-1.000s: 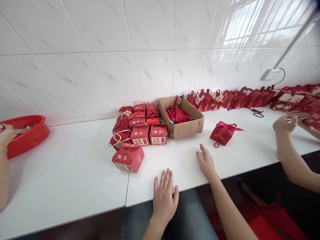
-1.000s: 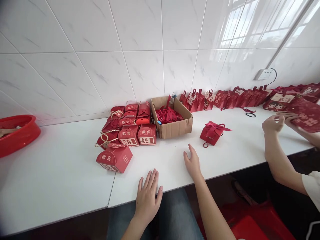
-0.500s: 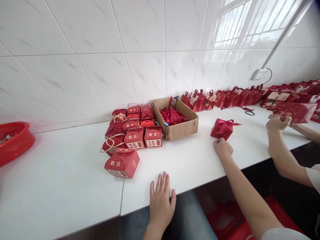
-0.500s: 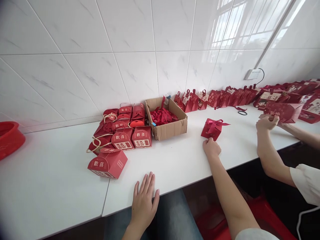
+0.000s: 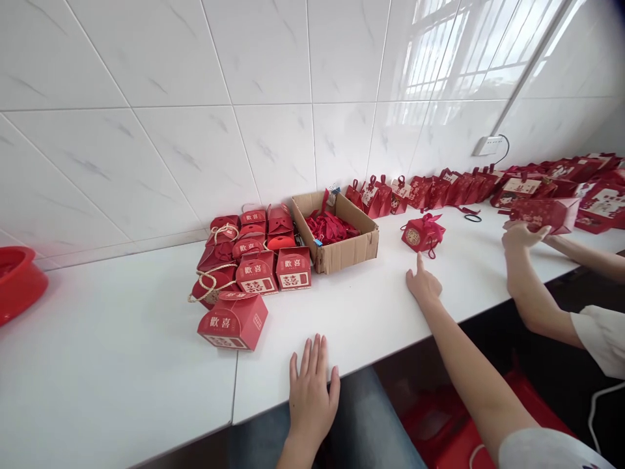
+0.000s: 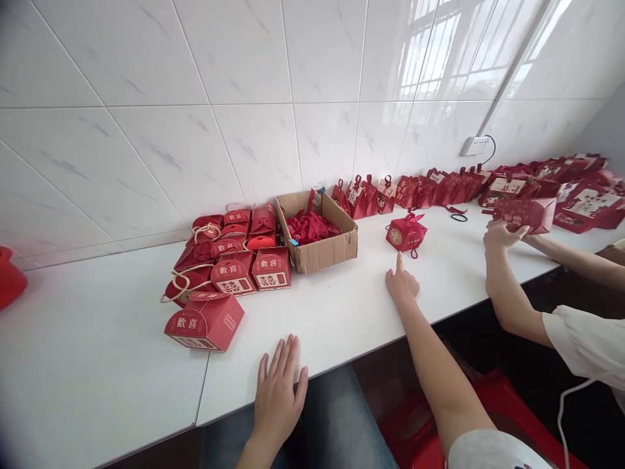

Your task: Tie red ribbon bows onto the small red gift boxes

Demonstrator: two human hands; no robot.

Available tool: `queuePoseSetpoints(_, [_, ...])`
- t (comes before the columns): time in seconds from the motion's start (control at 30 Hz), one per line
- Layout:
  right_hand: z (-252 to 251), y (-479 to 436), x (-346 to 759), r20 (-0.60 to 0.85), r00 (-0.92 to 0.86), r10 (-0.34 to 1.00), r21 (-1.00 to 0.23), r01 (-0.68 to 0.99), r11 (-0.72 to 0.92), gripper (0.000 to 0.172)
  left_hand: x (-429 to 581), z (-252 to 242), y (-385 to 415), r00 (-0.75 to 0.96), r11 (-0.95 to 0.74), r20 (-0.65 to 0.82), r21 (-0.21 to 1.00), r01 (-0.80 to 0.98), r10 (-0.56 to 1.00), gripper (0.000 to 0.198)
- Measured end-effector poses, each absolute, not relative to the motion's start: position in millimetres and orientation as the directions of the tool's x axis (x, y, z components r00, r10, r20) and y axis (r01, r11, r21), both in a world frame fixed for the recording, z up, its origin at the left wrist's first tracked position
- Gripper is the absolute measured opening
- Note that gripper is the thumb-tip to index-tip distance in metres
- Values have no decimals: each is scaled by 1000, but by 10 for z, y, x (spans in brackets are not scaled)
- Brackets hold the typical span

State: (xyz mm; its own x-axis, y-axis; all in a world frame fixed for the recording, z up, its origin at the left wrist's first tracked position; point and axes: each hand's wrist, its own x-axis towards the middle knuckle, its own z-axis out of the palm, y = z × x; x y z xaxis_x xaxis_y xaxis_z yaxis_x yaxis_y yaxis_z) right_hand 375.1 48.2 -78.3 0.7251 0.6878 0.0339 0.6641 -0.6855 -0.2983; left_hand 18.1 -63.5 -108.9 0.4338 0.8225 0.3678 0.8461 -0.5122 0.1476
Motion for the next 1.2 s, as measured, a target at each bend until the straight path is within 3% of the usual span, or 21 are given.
queuePoseSetpoints(0.3, [-817, 509, 3797, 21, 732, 681, -313, 651, -691, 61, 185, -1085, -639, 437, -501, 345, 121, 857, 831, 50])
queuePoseSetpoints(0.6, [-753, 877, 4076, -13, 755, 655, -335, 614, -715, 45, 175, -1101, -643, 433, -499, 360, 113, 859, 827, 51])
queuePoseSetpoints(0.83, [-733, 1037, 4164, -46, 767, 640, -312, 598, -738, 56, 188, -1125, -645, 409, -486, 384, 129, 864, 828, 60])
queuePoseSetpoints(1.0, [-758, 1046, 4093, -50, 779, 624, -327, 578, -747, 47, 177, -1120, -653, 414, -487, 365, 135, 863, 834, 57])
queuePoseSetpoints(1.2, [-240, 764, 4324, 29, 713, 700, -379, 656, -653, 35, 171, -1120, -671, 415, -492, 359, 154, 857, 836, 55])
